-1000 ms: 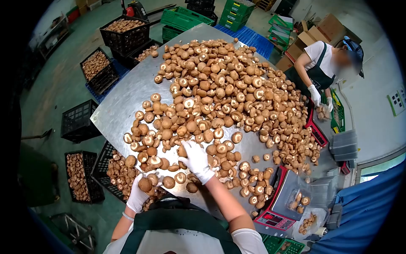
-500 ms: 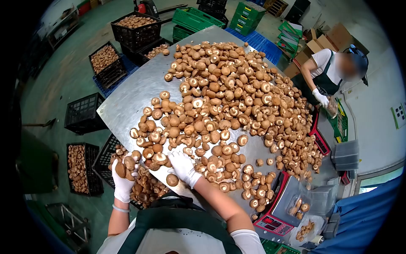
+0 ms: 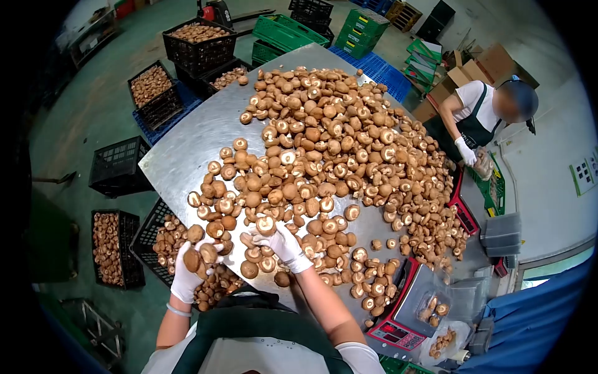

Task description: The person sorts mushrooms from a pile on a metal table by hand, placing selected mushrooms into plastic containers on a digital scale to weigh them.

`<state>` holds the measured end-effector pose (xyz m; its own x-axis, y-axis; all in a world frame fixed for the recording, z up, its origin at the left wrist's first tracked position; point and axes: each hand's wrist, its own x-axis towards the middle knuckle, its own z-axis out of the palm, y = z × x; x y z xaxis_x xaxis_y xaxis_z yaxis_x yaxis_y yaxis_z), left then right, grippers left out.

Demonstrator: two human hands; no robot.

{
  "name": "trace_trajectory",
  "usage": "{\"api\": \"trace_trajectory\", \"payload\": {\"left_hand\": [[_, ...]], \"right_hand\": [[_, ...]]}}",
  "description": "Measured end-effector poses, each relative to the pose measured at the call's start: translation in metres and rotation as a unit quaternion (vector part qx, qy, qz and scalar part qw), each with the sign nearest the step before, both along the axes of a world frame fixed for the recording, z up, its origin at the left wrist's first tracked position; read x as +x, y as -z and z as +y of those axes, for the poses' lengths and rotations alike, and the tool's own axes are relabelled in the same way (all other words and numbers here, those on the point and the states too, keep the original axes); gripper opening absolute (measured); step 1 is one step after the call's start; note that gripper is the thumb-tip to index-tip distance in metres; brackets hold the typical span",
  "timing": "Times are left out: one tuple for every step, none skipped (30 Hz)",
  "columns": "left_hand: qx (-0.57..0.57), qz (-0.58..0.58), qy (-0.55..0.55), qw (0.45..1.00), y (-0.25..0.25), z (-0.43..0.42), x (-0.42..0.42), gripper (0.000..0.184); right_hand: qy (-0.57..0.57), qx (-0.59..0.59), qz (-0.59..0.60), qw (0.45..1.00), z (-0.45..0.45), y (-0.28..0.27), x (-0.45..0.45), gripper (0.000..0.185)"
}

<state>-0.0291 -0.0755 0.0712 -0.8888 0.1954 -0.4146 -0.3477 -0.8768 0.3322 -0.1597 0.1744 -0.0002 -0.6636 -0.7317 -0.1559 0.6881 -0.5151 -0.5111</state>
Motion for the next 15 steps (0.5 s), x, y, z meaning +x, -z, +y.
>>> {"api": "trace_trajectory", "payload": {"left_hand": [[0.072,0.039,0.032,0.996,0.009,0.001,-0.002,0.067],[-0.004,-0.029,0.018,0.999,0.013,0.01,-0.004,0.067],[-0.016,-0.001,0.046,0.999,0.015,0.014,-0.004,0.065],[-0.022,0.007,0.069,0.997,0.015,0.017,-0.005,0.064],[-0.02,0.02,0.1,0.995,0.016,0.02,-0.005,0.062],[-0.021,0.03,0.128,0.991,0.016,0.023,-0.004,0.061],[-0.025,0.036,0.151,0.988,0.018,0.025,-0.004,0.06],[-0.039,0.029,0.167,0.985,0.02,0.028,-0.003,0.06],[-0.052,-0.004,0.189,0.981,0.014,0.031,-0.001,0.058],[-0.045,0.024,0.197,0.979,0.029,0.036,0.002,0.055],[-0.078,-0.019,0.181,0.98,0.036,0.044,0.006,0.054],[-0.111,-0.062,0.165,0.978,0.039,0.051,0.01,0.053],[-0.118,-0.03,0.219,0.968,0.039,0.048,0.015,0.053],[-0.119,-0.03,0.22,0.968,0.034,0.043,0.015,0.053],[-0.122,-0.031,0.229,0.965,0.026,0.038,0.015,0.053]], "right_hand": [[0.001,0.0,-0.001,1.0,0.001,0.002,0.002,0.053],[0.011,0.003,-0.009,1.0,0.001,0.0,0.005,0.053],[0.021,0.006,-0.017,1.0,-0.001,-0.001,0.005,0.054],[0.022,0.006,-0.017,1.0,-0.001,-0.002,0.005,0.054],[0.017,0.017,0.002,1.0,-0.003,-0.006,0.005,0.052],[0.013,0.028,0.023,0.999,-0.005,-0.011,0.004,0.05],[0.026,0.111,0.072,0.991,-0.006,-0.015,0.004,0.048],[0.034,0.178,0.067,0.981,-0.014,-0.029,0.005,0.046],[0.019,0.261,0.264,0.928,-0.028,-0.053,0.012,0.047],[0.003,0.331,0.448,0.831,-0.04,-0.074,0.02,0.048],[-0.106,0.341,0.432,0.828,-0.045,-0.093,0.021,0.05],[-0.216,0.351,0.42,0.809,-0.05,-0.112,0.022,0.053],[-0.109,0.385,0.5,0.768,-0.054,-0.1,0.013,0.05],[-0.002,0.412,0.571,0.71,-0.056,-0.081,0.001,0.048],[0.092,0.464,0.567,0.674,-0.053,-0.076,-0.018,0.045]]}}
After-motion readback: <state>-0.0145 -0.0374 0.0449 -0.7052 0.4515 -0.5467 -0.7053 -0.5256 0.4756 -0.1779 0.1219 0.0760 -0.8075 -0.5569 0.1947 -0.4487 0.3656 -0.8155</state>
